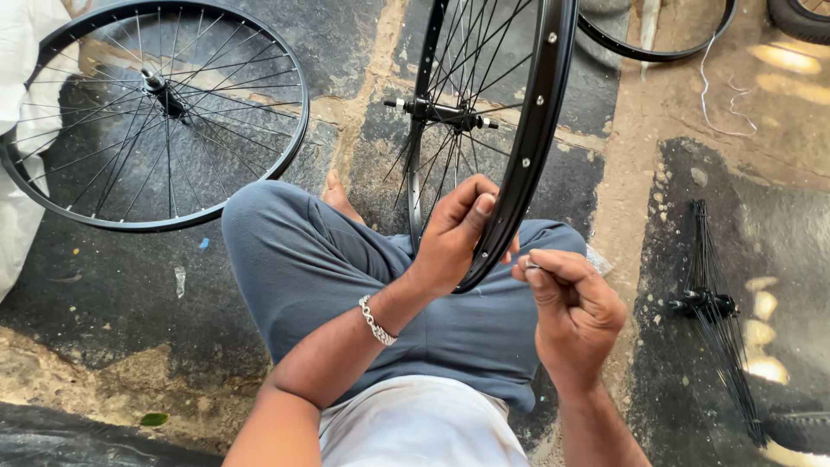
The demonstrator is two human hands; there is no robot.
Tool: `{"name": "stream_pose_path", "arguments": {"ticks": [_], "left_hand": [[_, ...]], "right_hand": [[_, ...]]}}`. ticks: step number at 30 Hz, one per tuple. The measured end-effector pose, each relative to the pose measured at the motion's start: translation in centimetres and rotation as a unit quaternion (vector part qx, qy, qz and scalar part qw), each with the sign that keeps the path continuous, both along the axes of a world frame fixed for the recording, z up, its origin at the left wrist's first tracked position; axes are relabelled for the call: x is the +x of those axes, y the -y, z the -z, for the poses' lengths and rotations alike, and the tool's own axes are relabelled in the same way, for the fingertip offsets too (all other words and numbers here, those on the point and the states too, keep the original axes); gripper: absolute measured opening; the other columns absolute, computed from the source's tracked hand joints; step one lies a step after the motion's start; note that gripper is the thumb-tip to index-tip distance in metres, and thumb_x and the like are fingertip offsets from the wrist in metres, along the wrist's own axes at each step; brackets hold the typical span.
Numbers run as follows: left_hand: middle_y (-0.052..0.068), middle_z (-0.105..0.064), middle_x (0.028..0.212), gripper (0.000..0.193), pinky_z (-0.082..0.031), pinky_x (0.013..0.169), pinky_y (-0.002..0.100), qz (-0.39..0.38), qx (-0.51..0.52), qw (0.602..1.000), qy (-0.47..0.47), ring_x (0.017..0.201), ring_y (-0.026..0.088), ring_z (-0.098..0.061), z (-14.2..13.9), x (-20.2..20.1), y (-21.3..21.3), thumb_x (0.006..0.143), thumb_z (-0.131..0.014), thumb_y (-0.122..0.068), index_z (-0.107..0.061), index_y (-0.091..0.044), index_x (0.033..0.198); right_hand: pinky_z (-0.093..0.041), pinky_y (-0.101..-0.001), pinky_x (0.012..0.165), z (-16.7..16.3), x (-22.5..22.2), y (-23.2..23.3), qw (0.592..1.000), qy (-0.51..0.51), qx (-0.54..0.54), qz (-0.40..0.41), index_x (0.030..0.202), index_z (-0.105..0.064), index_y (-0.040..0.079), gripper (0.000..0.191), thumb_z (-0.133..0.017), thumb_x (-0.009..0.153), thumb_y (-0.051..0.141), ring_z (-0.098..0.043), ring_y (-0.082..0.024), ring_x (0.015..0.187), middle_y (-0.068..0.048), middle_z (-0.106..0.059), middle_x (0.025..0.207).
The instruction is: The person sits on the floor and attaches a black rim to a bicycle wheel hub by hand. They insert spokes into the rim holes and secure them to the hub, repeating the process to assemble the wheel structure.
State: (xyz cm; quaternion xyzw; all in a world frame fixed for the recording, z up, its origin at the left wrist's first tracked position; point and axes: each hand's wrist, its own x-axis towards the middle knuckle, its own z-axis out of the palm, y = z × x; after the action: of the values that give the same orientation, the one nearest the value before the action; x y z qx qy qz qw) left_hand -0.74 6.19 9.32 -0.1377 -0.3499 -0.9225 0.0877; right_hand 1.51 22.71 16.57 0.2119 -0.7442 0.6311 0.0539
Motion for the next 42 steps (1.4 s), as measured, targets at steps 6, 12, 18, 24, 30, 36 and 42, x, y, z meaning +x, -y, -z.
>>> {"name": "stream_pose_path", "arguments": {"ticks": [6,12,18,24,30,36,42], "left_hand": [[0.006,-0.065,0.087,0.028,-0.056,0.067,0.026,0.032,0.012,0.999,0.006,0.072,0.011,-0.065,-1.0,0.0,0.7,0.115,-0.050,-0.029,-0.054,-0.002,0.111],[0.003,-0.062,0.086,0.027,-0.058,0.063,0.026,0.032,0.009,0.999,0.042,0.069,0.007,-0.064,-1.0,0.2,1.3,0.114,-0.049,-0.028,-0.055,-0.001,0.108],[0.002,-0.061,0.084,0.028,-0.057,0.061,0.025,0.019,-0.001,1.000,0.016,0.068,0.005,-0.061,-1.0,0.2,1.6,0.115,-0.049,-0.026,-0.056,0.000,0.109],[0.001,-0.061,0.080,0.025,-0.054,0.057,0.023,0.007,-0.031,0.999,0.032,0.064,0.004,-0.061,-0.9,0.2,1.8,0.114,-0.047,-0.024,-0.056,-0.002,0.106],[-0.005,-0.055,0.086,0.023,-0.043,0.066,0.019,-0.061,-0.109,0.992,0.015,0.076,0.000,-0.047,-0.7,0.1,2.0,0.116,-0.047,-0.018,-0.059,-0.002,0.105],[-0.004,-0.056,0.091,0.021,-0.044,0.077,0.021,-0.070,-0.112,0.991,-0.014,0.087,0.003,-0.049,-0.7,-0.1,1.9,0.115,-0.048,-0.017,-0.060,-0.003,0.105],[-0.003,-0.058,0.094,0.021,-0.045,0.082,0.022,-0.056,-0.074,0.996,-0.012,0.091,0.003,-0.050,0.1,-0.4,1.3,0.115,-0.048,-0.017,-0.060,-0.003,0.106]], "right_hand": [[-0.057,-0.0265,0.076,-1.8,-1.2,2.1,0.962,-0.213,0.166,0.029,0.106,-0.070,0.002,0.012,-0.079,0.101,0.007,-0.071,-0.013,0.086,-0.005,-0.073,0.100],[-0.054,-0.0316,0.069,-3.2,-1.4,3.1,0.902,-0.297,0.303,0.077,0.103,-0.074,0.007,0.019,-0.087,0.091,0.013,-0.067,-0.018,0.085,-0.007,-0.065,0.100],[-0.055,-0.0303,0.072,-3.8,-1.3,3.4,0.885,-0.320,0.333,0.061,0.101,-0.075,0.008,0.019,-0.089,0.089,0.015,-0.065,-0.017,0.092,-0.005,-0.061,0.107],[-0.060,-0.0298,0.089,-4.0,-1.3,3.8,0.888,-0.316,0.331,0.049,0.102,-0.075,0.008,0.018,-0.087,0.090,0.015,-0.068,-0.020,0.107,-0.009,-0.058,0.128],[-0.061,-0.0301,0.089,-4.2,-1.3,4.3,0.888,-0.313,0.334,0.044,0.102,-0.077,0.008,0.019,-0.088,0.089,0.017,-0.064,-0.021,0.116,-0.013,-0.057,0.135],[-0.058,-0.0329,0.094,-4.6,-1.5,4.8,0.852,-0.353,0.384,0.045,0.103,-0.078,0.008,0.017,-0.087,0.091,0.017,-0.060,-0.024,0.123,-0.013,-0.055,0.142],[-0.053,-0.0376,0.097,-6.4,-1.0,5.7,0.811,-0.375,0.445,0.052,0.102,-0.078,0.007,0.018,-0.087,0.089,0.016,-0.056,-0.027,0.125,-0.013,-0.056,0.142]]}}
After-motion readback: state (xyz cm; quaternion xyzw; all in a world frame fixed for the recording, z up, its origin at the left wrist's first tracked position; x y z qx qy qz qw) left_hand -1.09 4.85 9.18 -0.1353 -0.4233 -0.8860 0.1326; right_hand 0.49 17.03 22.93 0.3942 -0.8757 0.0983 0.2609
